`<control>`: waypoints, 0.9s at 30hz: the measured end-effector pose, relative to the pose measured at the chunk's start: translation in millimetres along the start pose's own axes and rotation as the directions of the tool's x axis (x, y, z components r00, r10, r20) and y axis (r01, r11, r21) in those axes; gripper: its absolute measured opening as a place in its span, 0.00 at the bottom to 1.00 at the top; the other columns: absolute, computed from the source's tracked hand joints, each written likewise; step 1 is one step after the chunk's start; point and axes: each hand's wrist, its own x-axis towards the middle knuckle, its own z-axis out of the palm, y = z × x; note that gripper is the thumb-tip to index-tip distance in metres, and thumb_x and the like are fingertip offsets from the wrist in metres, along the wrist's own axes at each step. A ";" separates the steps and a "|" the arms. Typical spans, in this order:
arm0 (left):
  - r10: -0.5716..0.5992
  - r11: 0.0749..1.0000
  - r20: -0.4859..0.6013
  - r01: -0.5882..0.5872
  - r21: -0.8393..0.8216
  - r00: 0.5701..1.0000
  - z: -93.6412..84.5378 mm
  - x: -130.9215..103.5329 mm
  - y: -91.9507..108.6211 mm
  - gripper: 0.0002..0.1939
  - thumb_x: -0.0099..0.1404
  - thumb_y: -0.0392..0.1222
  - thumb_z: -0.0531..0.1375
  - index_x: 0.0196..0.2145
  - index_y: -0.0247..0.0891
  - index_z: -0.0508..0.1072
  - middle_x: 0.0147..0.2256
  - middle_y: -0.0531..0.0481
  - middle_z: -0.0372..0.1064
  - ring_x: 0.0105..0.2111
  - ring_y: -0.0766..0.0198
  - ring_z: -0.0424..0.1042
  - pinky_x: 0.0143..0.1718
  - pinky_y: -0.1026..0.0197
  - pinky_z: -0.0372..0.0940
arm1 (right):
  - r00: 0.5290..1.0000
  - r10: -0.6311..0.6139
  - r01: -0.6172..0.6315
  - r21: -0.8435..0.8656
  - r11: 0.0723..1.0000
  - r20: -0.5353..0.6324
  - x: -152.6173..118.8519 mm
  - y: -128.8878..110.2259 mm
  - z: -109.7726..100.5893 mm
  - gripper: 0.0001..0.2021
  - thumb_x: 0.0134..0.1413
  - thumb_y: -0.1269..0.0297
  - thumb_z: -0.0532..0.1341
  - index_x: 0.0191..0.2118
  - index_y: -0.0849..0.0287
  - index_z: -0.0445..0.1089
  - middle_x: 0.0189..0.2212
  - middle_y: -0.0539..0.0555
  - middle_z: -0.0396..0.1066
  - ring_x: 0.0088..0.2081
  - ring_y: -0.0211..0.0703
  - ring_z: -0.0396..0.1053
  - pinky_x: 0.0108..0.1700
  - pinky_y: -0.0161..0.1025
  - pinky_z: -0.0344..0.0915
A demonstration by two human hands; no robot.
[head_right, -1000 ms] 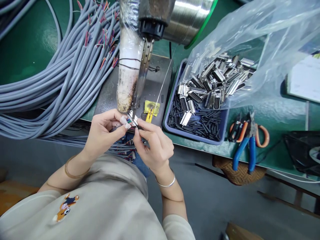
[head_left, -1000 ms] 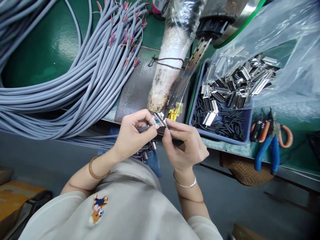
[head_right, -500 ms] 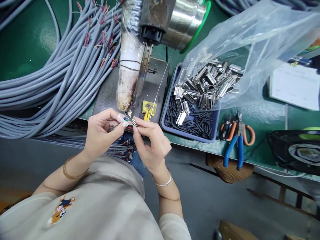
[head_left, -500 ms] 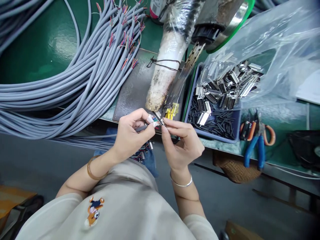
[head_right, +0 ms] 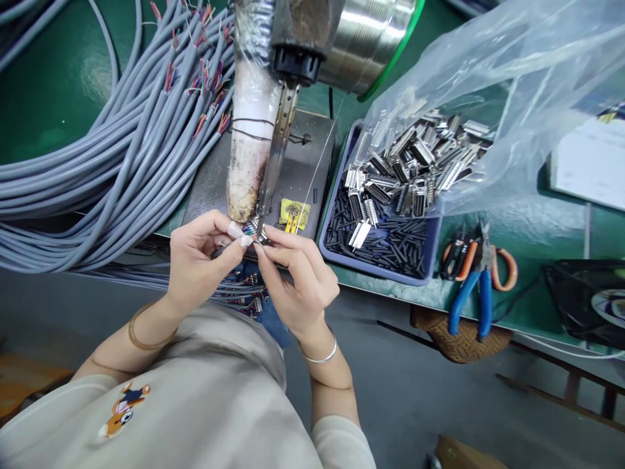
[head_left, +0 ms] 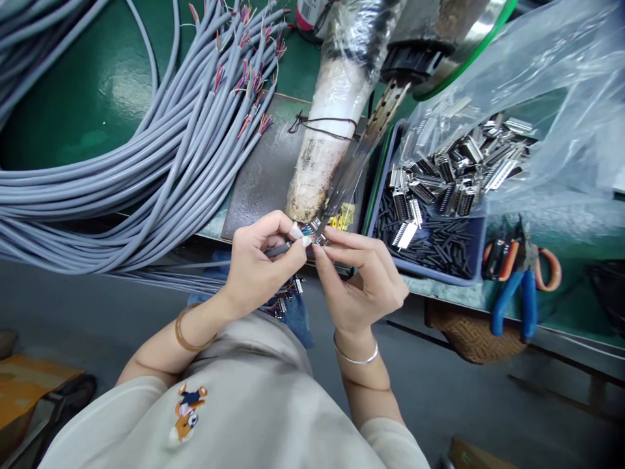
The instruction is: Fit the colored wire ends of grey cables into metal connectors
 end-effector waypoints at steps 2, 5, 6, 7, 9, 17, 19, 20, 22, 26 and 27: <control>-0.036 0.997 0.053 0.039 -0.070 0.998 -1.7 0.8 -2.1 0.09 0.59 0.37 0.67 0.26 0.36 0.70 0.21 0.57 0.64 0.19 0.75 0.58 0.21 0.70 0.54 | 1.000 -0.004 0.004 -0.001 1.000 0.011 -2.1 0.7 -0.8 0.10 0.55 0.76 0.71 0.37 0.55 0.73 0.42 0.51 0.83 0.40 0.41 0.81 0.41 0.39 0.78; -0.071 0.985 0.090 0.084 -0.148 0.993 -2.3 0.2 -6.2 0.08 0.59 0.35 0.67 0.27 0.35 0.71 0.25 0.55 0.68 0.21 0.76 0.61 0.23 0.71 0.58 | 0.999 0.013 -0.014 0.015 1.000 0.038 -5.2 3.1 -1.1 0.10 0.56 0.75 0.70 0.37 0.55 0.72 0.40 0.50 0.82 0.40 0.40 0.81 0.41 0.38 0.78; -0.075 0.985 0.081 0.086 -0.151 0.994 -1.8 -0.5 -7.2 0.07 0.59 0.35 0.66 0.27 0.35 0.71 0.25 0.55 0.68 0.21 0.75 0.61 0.23 0.71 0.58 | 0.999 0.016 -0.017 0.019 1.000 0.043 -5.6 3.8 -1.0 0.10 0.56 0.75 0.70 0.37 0.55 0.72 0.40 0.49 0.82 0.40 0.40 0.81 0.41 0.38 0.78; -0.073 0.986 0.067 0.082 -0.144 0.995 -1.1 -1.3 -7.7 0.07 0.59 0.34 0.66 0.27 0.36 0.71 0.25 0.56 0.67 0.21 0.76 0.60 0.22 0.71 0.57 | 0.999 0.015 -0.016 0.019 1.000 0.045 -5.6 4.4 -0.8 0.10 0.56 0.75 0.71 0.37 0.55 0.72 0.39 0.49 0.82 0.40 0.40 0.81 0.41 0.38 0.78; -0.059 0.992 0.043 0.064 -0.109 0.997 0.7 -2.8 -7.3 0.07 0.59 0.33 0.66 0.27 0.36 0.70 0.23 0.57 0.65 0.20 0.76 0.56 0.21 0.71 0.53 | 0.999 0.011 -0.012 0.010 1.000 0.039 -4.4 4.7 -0.3 0.10 0.56 0.75 0.71 0.38 0.55 0.73 0.40 0.49 0.82 0.40 0.40 0.81 0.42 0.38 0.78; -0.015 1.000 0.016 0.016 -0.013 1.000 1.2 -1.8 -0.7 0.08 0.59 0.36 0.66 0.25 0.37 0.70 0.20 0.58 0.61 0.20 0.74 0.55 0.21 0.69 0.51 | 0.999 -0.029 0.030 -0.033 0.999 0.014 1.2 1.4 -0.3 0.10 0.54 0.76 0.72 0.38 0.55 0.74 0.40 0.51 0.83 0.40 0.39 0.81 0.43 0.36 0.78; -0.049 0.999 0.039 0.050 -0.020 0.998 -0.1 -2.3 -2.0 0.08 0.58 0.35 0.66 0.25 0.37 0.69 0.21 0.57 0.62 0.20 0.74 0.56 0.21 0.69 0.52 | 0.997 -0.069 0.071 -0.056 0.996 0.026 -1.8 2.3 -0.9 0.10 0.54 0.76 0.72 0.37 0.56 0.73 0.41 0.52 0.83 0.40 0.39 0.81 0.42 0.35 0.78; -0.070 0.997 0.048 0.071 -0.024 0.996 -0.6 -2.9 -2.9 0.08 0.58 0.35 0.65 0.25 0.37 0.69 0.21 0.57 0.62 0.21 0.74 0.56 0.21 0.69 0.52 | 0.995 -0.092 0.094 -0.073 0.993 0.034 -3.7 3.1 -1.3 0.10 0.55 0.76 0.71 0.37 0.56 0.72 0.42 0.53 0.83 0.40 0.39 0.82 0.41 0.34 0.78; -0.109 0.993 0.057 0.111 -0.032 0.992 -1.2 -4.4 -4.1 0.08 0.57 0.35 0.66 0.25 0.37 0.69 0.21 0.57 0.63 0.21 0.74 0.56 0.21 0.69 0.52 | 0.990 -0.131 0.135 -0.099 0.986 0.047 -7.7 4.9 -2.3 0.10 0.56 0.75 0.71 0.36 0.56 0.71 0.42 0.54 0.83 0.39 0.40 0.82 0.40 0.34 0.79; -0.189 0.976 0.099 0.198 -0.089 0.977 -1.1 -5.8 -2.9 0.09 0.55 0.36 0.68 0.25 0.36 0.70 0.22 0.56 0.65 0.20 0.75 0.57 0.20 0.70 0.54 | 0.989 -0.139 0.143 -0.097 0.985 0.040 -13.7 8.5 -5.3 0.10 0.57 0.74 0.70 0.38 0.53 0.71 0.42 0.51 0.84 0.38 0.41 0.83 0.39 0.36 0.79; -0.212 0.968 0.113 0.225 -0.116 0.971 -1.1 -5.3 -2.1 0.09 0.55 0.36 0.68 0.25 0.36 0.70 0.23 0.55 0.67 0.20 0.75 0.59 0.21 0.70 0.55 | 0.991 -0.128 0.129 -0.083 0.988 0.026 -14.9 9.5 -6.1 0.10 0.57 0.73 0.70 0.39 0.52 0.71 0.41 0.51 0.84 0.38 0.41 0.83 0.38 0.37 0.79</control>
